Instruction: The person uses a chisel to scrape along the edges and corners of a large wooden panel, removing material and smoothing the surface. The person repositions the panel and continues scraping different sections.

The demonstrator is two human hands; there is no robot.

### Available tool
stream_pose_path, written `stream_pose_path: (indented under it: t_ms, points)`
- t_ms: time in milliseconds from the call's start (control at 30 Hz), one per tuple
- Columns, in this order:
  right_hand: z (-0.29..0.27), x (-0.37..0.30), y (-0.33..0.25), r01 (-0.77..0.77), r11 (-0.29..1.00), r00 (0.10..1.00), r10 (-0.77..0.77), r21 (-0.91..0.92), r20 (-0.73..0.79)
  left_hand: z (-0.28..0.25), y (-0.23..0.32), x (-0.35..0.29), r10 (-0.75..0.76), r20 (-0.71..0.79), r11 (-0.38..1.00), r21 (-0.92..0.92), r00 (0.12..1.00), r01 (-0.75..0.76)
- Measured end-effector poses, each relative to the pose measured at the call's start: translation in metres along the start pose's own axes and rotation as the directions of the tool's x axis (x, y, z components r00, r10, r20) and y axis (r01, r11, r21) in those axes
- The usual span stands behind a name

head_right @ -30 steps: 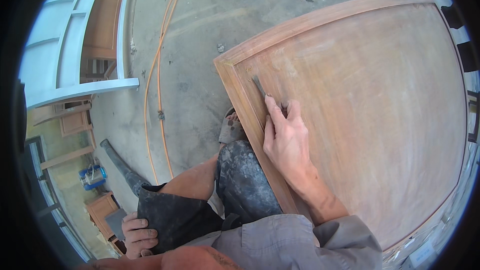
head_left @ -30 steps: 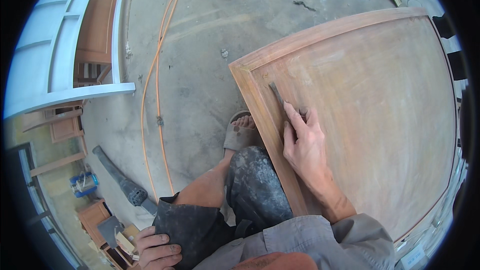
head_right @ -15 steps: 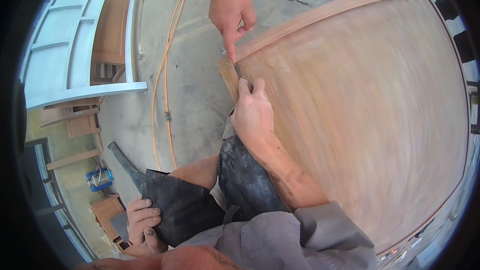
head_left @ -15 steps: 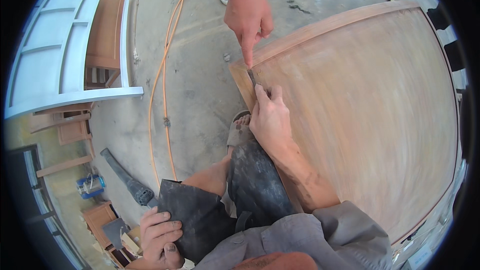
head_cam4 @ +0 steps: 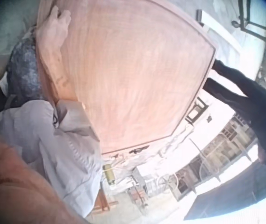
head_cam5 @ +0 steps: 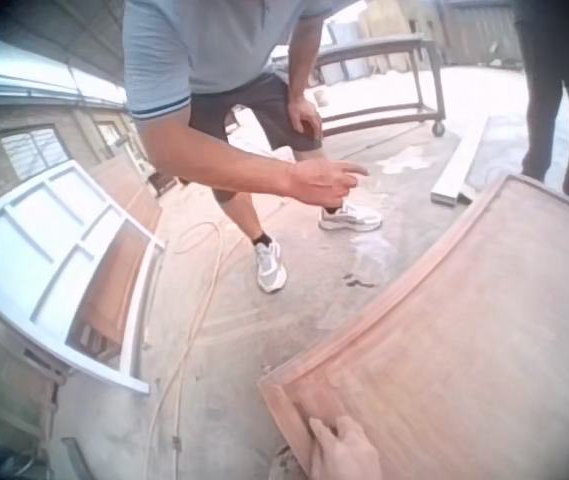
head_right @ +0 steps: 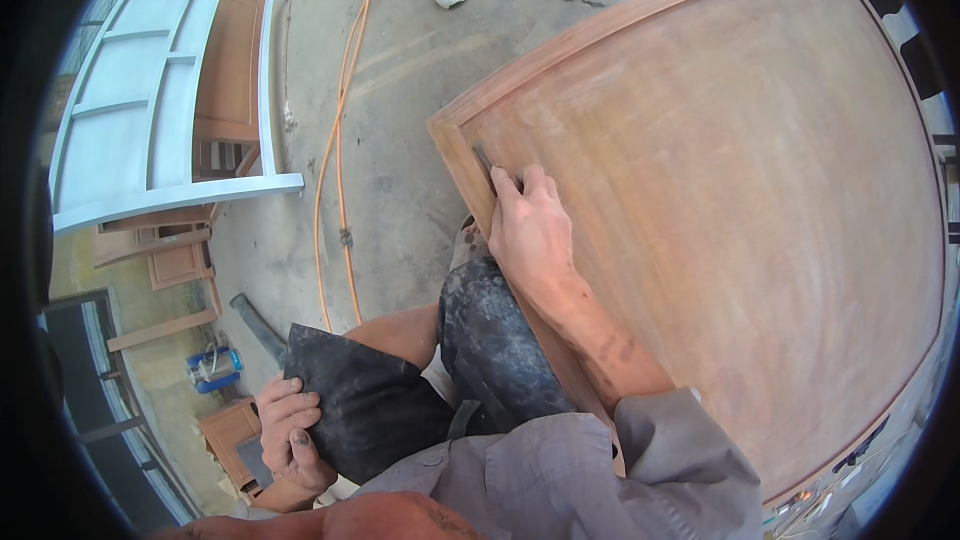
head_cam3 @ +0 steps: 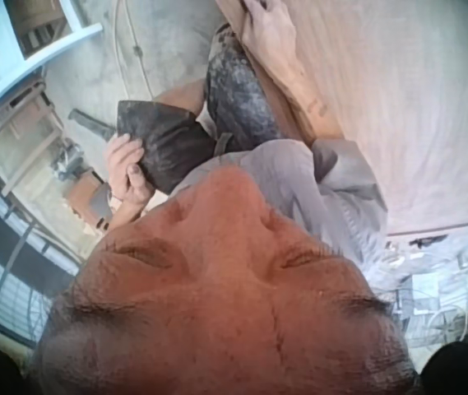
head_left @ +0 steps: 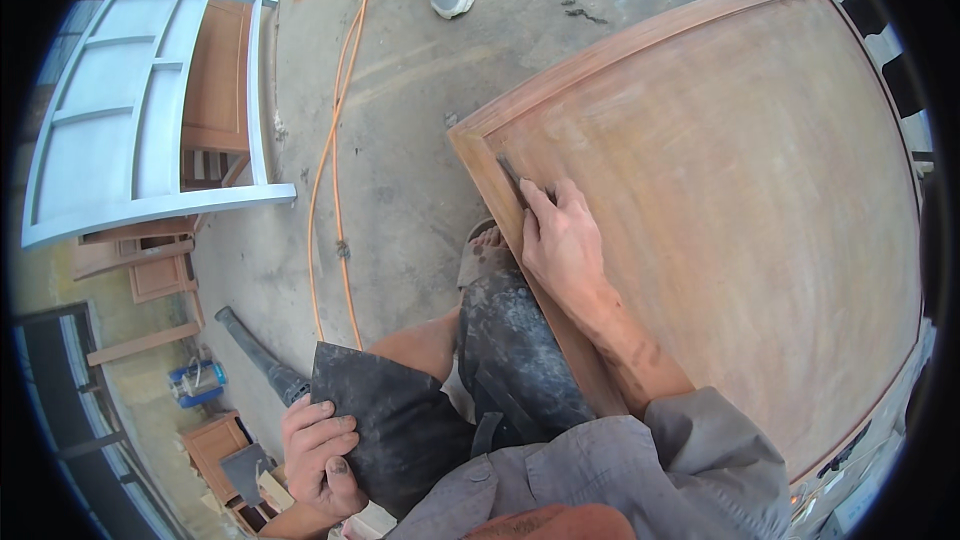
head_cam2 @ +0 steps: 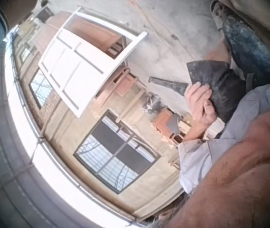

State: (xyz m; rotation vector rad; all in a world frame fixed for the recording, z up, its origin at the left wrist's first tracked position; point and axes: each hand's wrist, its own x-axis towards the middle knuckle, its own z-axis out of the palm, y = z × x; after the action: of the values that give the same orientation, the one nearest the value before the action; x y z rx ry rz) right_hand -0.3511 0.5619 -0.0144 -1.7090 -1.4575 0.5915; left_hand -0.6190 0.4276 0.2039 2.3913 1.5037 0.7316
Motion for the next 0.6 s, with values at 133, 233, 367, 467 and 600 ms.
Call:
stream_pose_path:
  t_ms: [133, 233, 367, 467, 600]
  points:
    - [0.016, 0.017, -0.007, -0.005, 1.0, 0.999, 0.005, 0.003, -0.038, -0.002, 0.001, -0.001, -0.006, 0.017, 1.0, 0.002, 1.0, 0.005]
    - [0.025, 0.022, -0.002, -0.041, 0.999, 0.999, 0.043, 0.033, -0.033, 0.001, 0.002, 0.003, 0.001, 0.022, 1.0, -0.003, 1.0, -0.001]
    - [0.008, 0.022, 0.015, -0.074, 0.874, 0.992, 0.115, 0.481, -0.058, -0.002, 0.006, 0.009, -0.005, 0.062, 1.0, 0.022, 0.998, 0.004]
    - [-0.014, 0.01, 0.011, -0.118, 0.966, 0.987, 0.139, 0.23, -0.076, -0.001, 0.004, 0.007, -0.01, 0.046, 0.999, 0.037, 0.999, 0.008]
    - [-0.002, -0.008, 0.006, -0.039, 0.999, 0.995, 0.04, 0.016, -0.095, 0.0, 0.004, 0.008, -0.001, 0.019, 1.0, 0.024, 1.0, 0.0]
